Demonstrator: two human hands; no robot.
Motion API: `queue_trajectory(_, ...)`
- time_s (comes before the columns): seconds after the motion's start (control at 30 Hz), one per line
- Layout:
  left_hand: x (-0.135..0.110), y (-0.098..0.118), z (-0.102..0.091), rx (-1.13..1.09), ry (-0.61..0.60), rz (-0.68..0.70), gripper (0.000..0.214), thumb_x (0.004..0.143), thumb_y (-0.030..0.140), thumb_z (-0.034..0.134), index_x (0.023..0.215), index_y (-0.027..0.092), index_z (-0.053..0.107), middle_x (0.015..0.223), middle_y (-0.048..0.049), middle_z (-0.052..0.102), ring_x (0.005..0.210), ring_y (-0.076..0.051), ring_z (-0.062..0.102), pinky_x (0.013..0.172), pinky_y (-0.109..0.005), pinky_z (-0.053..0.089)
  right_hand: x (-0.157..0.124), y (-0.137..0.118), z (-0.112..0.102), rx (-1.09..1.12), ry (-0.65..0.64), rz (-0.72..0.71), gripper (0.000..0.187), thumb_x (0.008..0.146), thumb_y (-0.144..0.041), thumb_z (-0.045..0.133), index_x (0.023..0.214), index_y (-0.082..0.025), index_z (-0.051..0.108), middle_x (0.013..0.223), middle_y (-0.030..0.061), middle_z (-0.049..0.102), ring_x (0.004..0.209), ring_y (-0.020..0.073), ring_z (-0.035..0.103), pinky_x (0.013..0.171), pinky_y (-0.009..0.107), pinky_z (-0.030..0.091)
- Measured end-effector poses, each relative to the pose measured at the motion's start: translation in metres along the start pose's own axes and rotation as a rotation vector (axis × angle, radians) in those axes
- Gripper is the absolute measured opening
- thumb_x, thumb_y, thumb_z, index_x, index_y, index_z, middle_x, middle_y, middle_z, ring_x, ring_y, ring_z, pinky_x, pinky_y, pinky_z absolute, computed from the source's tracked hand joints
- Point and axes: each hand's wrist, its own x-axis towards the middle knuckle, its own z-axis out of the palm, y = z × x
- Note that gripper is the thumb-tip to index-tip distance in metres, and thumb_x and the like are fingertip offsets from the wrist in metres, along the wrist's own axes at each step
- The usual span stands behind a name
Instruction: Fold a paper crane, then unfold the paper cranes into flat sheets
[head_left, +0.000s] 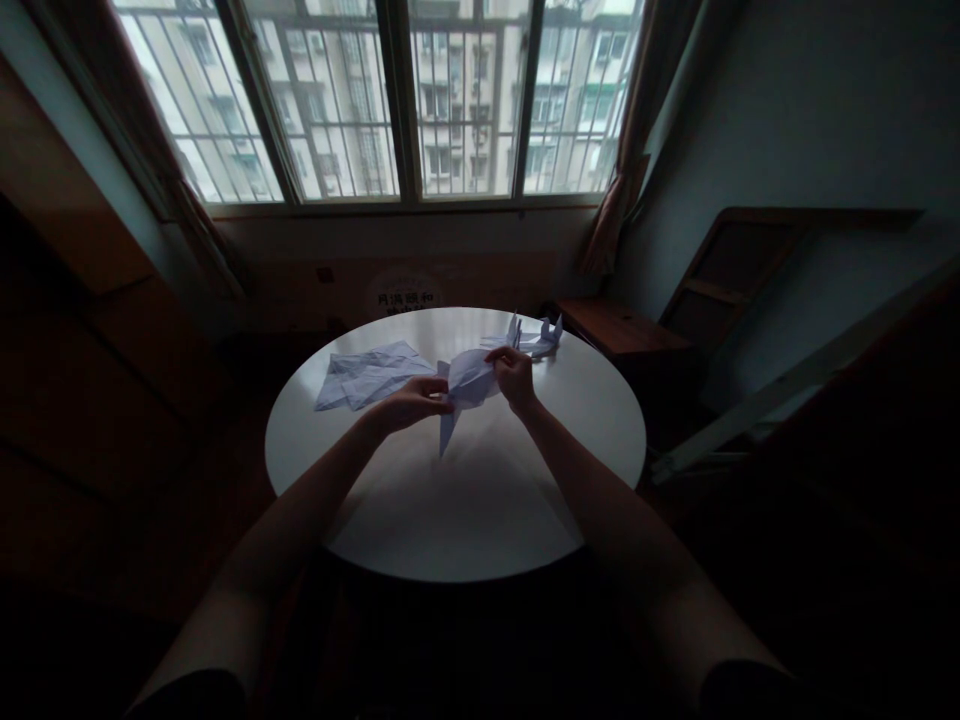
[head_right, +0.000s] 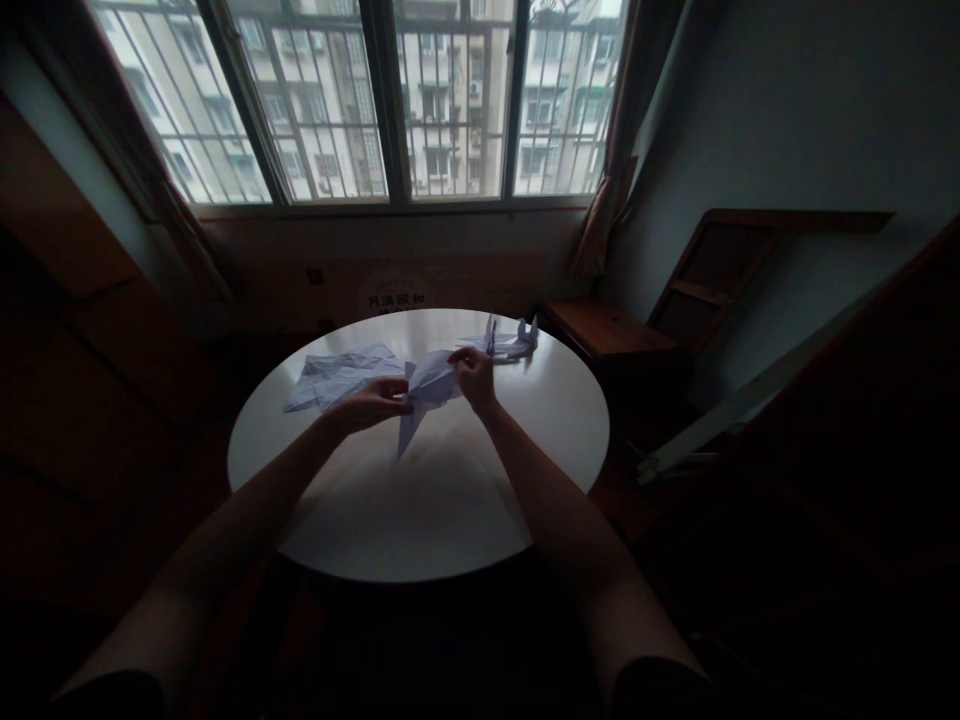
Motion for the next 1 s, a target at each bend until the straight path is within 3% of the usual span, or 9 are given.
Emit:
queue_trajectory(0.2, 0.001, -0.004, -0.006, -0.163, 0.086, -0.087, 0.041, 0.052, 0.017, 0.089, 0.088, 0.009, 0.072, 0.079, -0.0054, 0.070, 0.068, -0.011, 0.064, 0.065, -0.020, 0.049, 0.001, -0.002, -0.003, 0.059, 0.032, -0.017, 0.021, 0.056, -0.015, 0.039, 0.056, -0.017, 0.060, 0.044, -0.0052, 0.041, 0.044, 0.0087, 0.031, 0.047, 0.023, 0.018)
queue_trajectory(0.43, 0.000, -0.001, -0.006, -0.245, 0.108, -0.051, 0.035, 0.055, 0.025, 0.089, 0.061, 0.012, 0.057, 0.060, 0.0008, 0.060, 0.054, -0.007, 0.056, 0.052, -0.018, 0.044, 0.001, -0.009, -0.005, 0.117, 0.035, 0.003, 0.017, 0.057, -0.014, 0.040, 0.054, -0.019, 0.056, 0.046, -0.0049, 0.040, 0.047, 0.0094, 0.032, 0.049, 0.024, 0.021)
queue_trajectory(0.6, -0.003, 0.006, -0.002, -0.238, 0.161, -0.057, 0.032, 0.061, 0.025, 0.082, 0.061, 0.016, 0.052, 0.055, 0.0028, 0.055, 0.047, -0.008, 0.050, 0.046, -0.020, 0.038, 0.001, -0.008, -0.007, 0.135, 0.025, 0.022, 0.018, 0.055, -0.013, 0.039, 0.053, -0.020, 0.056, 0.044, -0.0045, 0.038, 0.047, 0.0107, 0.032, 0.049, 0.024, 0.022)
queue_trajectory(0.8, -0.003, 0.012, 0.003, -0.179, 0.280, -0.022, 0.009, 0.070, 0.025, 0.064, 0.074, 0.018, 0.061, 0.067, 0.0013, 0.062, 0.063, -0.015, 0.059, 0.063, -0.028, 0.047, 0.001, -0.008, -0.008, 0.158, 0.049, 0.020, 0.018, 0.056, -0.012, 0.040, 0.054, -0.019, 0.057, 0.044, -0.0053, 0.038, 0.046, 0.0096, 0.031, 0.048, 0.024, 0.021)
queue_trajectory(1.0, 0.001, 0.010, -0.001, -0.251, 0.306, 0.046, 0.020, 0.064, 0.028, 0.069, 0.065, 0.018, 0.052, 0.051, 0.0062, 0.052, 0.044, -0.010, 0.049, 0.044, -0.021, 0.037, 0.004, -0.008, -0.007, 0.154, 0.109, 0.061, 0.019, 0.055, -0.013, 0.039, 0.053, -0.018, 0.057, 0.042, -0.0059, 0.038, 0.044, 0.0090, 0.031, 0.047, 0.023, 0.020)
